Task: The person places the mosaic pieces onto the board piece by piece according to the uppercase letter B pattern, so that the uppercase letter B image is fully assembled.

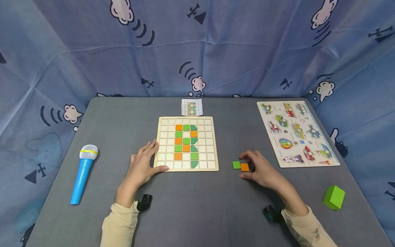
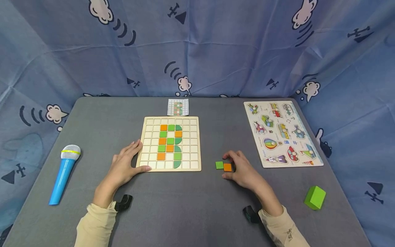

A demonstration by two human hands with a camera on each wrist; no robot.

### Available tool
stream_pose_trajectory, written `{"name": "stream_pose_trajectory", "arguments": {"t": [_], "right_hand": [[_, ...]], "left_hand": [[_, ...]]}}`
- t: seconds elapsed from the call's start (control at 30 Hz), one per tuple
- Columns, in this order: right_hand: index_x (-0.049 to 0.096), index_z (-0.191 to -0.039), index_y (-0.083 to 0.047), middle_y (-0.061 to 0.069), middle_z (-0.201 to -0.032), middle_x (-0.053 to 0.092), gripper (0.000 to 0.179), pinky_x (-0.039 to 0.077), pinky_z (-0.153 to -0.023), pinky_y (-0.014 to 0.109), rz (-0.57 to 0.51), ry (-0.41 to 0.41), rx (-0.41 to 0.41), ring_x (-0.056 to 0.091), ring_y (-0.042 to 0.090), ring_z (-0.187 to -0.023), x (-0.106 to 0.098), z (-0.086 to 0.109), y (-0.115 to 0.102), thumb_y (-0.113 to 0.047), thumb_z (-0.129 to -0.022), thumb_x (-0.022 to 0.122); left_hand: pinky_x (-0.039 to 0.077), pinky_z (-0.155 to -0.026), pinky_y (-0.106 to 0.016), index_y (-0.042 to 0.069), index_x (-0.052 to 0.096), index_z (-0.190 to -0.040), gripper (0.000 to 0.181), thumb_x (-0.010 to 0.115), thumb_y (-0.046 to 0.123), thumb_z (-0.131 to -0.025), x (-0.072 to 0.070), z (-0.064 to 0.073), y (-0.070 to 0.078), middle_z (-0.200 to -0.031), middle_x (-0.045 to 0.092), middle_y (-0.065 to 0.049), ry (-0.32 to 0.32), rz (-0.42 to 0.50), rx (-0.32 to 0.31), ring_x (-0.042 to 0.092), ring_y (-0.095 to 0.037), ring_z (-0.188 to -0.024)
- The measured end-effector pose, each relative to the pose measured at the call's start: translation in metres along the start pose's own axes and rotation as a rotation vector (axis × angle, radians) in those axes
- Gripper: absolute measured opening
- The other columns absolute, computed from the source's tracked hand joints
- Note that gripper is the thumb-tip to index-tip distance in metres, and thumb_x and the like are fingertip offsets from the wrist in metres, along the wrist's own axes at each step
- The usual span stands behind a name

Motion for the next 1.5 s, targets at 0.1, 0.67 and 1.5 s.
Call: {"name": "stream_pose_trajectory", "arguments": {"t": [0.1, 0.67, 1.5], "right_hand": [[0.066, -0.122, -0.004, 0.016, -0.107, 0.059, 0.046, 0.048, -0.078, 0.038, 0.028, 0.032, -0.018, 0.056, 0.022, -0.089, 0.001, -0.001, -0.003, -0.009, -0.083, 0.091], [0.072, -0.101, -0.006, 0.005, -0.091, 0.06, 0.021, 0.043, -0.07, 0.028, -0.006, 0.099, -0.11, 0.052, 0.013, -0.079, 0.021, -0.015, -0.019, -0.005, -0.087, 0.087], [0.075, -0.103, -0.002, 0.006, -0.088, 0.068, 0.023, 0.05, -0.068, 0.023, -0.146, 0.194, -0.134, 0.06, 0.012, -0.074, 0.038, -0.041, -0.064, -0.003, -0.084, 0.089]], "left_hand": [[0.029, -0.098, -0.052, 0.01, 0.034, -0.167, 0.105, 0.09, 0.042, -0.083, 0.0, 0.0, 0.0, -0.176, 0.027, -0.01, -0.002, -0.001, 0.0, 0.025, -0.036, -0.163], [0.029, -0.101, -0.053, 0.009, 0.034, -0.167, 0.104, 0.089, 0.043, -0.084, -0.001, 0.001, 0.002, -0.176, 0.027, -0.011, -0.004, 0.003, -0.001, 0.025, -0.036, -0.162], [0.028, -0.099, -0.053, 0.011, 0.033, -0.167, 0.106, 0.09, 0.042, -0.084, 0.0, 0.001, 0.001, -0.177, 0.026, -0.01, -0.005, 0.009, -0.01, 0.024, -0.035, -0.163]]}}
Point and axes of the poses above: each hand's wrist, its own z-axis away from the middle knuckle, its own x-axis out of the palm, y = z × x, the point moved 5 cm from there along -z, towards the middle knuckle
